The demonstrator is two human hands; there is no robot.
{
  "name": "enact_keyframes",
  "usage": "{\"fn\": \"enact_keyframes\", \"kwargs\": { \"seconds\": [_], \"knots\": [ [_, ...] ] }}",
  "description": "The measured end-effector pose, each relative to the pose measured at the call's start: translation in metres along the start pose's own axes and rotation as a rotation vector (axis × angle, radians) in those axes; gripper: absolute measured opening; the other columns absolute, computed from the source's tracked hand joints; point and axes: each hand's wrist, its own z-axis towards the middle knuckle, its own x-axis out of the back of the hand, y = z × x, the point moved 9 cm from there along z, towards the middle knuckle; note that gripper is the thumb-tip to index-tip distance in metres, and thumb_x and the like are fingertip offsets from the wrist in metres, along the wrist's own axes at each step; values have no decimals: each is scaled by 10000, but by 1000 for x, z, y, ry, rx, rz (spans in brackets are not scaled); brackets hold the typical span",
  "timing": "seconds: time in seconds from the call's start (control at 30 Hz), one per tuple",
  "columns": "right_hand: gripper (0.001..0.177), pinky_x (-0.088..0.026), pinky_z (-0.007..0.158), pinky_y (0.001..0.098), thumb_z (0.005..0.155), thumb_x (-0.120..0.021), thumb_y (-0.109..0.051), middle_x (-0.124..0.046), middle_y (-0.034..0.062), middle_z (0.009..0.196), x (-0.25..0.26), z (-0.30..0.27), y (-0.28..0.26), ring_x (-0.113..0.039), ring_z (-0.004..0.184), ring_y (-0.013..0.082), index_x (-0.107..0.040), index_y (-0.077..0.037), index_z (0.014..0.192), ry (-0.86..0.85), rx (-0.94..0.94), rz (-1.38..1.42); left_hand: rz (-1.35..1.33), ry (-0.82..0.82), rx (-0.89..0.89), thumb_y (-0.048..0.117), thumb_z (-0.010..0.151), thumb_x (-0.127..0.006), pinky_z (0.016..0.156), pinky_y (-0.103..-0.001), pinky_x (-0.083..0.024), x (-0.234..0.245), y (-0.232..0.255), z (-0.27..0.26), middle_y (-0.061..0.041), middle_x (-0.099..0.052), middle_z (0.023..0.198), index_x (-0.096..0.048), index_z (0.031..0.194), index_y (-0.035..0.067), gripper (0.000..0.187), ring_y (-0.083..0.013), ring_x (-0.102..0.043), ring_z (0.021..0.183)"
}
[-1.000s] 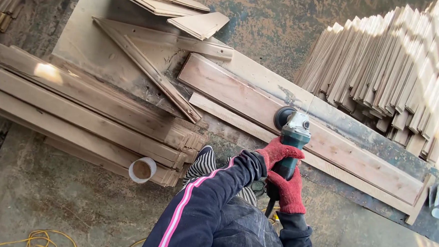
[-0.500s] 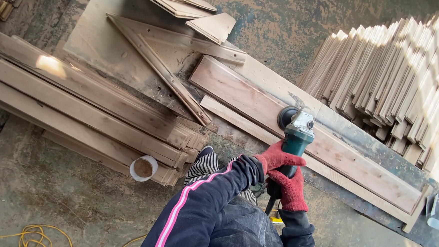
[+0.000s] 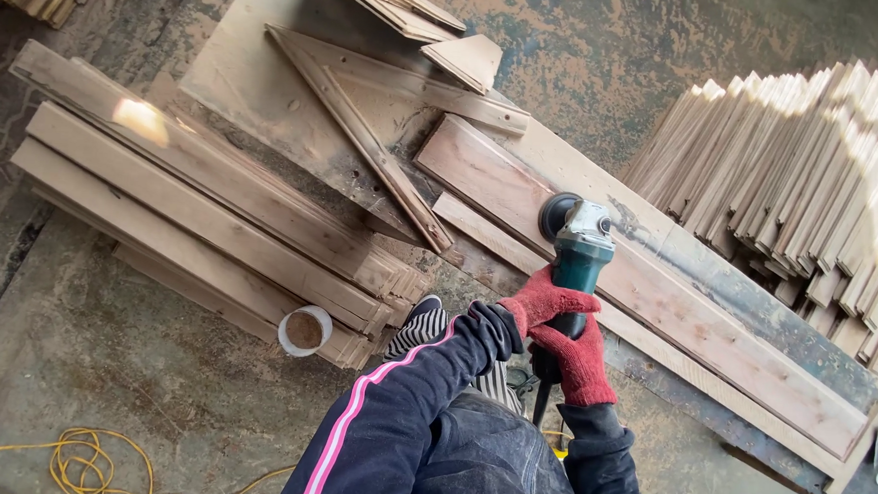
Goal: Sanding the surface of a wooden board using an electric angle grinder.
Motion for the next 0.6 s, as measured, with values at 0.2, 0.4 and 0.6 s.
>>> {"fn": "enact_keyframes", "kwargs": {
  "seconds": [0.2, 0.4, 0.6],
  "knots": [
    [581, -604, 477, 554, 576, -968, -52, -626, 270, 690, -53, -1, -37, -689, 547, 419, -556, 11, 982, -94, 18, -61, -158, 89, -47, 236, 507, -992, 894, -488, -560, 41, 28, -3, -184, -710, 965, -672, 1148, 71, 736, -396, -709, 998],
    [606, -608, 528, 454, 521, -997, -112, -638, 209, 685, -110, 3, -69, -702, 559, 341, -577, -29, 950, -181, 74, -166, -236, 175, -131, 234, 496, -1021, 823, -483, -578, 95, 56, -2, -182, -723, 910, -690, 1125, 77, 728, -379, -735, 913],
    [621, -561, 718, 438, 510, -1001, -234, -650, 170, 768, -163, 7, -83, -678, 705, 294, -637, -60, 982, -275, 118, -371, -486, 231, -226, 70, 561, -990, 726, -433, -615, 150, 75, 1, -164, -720, 829, -693, 1093, 39, 610, -345, -757, 788]
  ]
}}
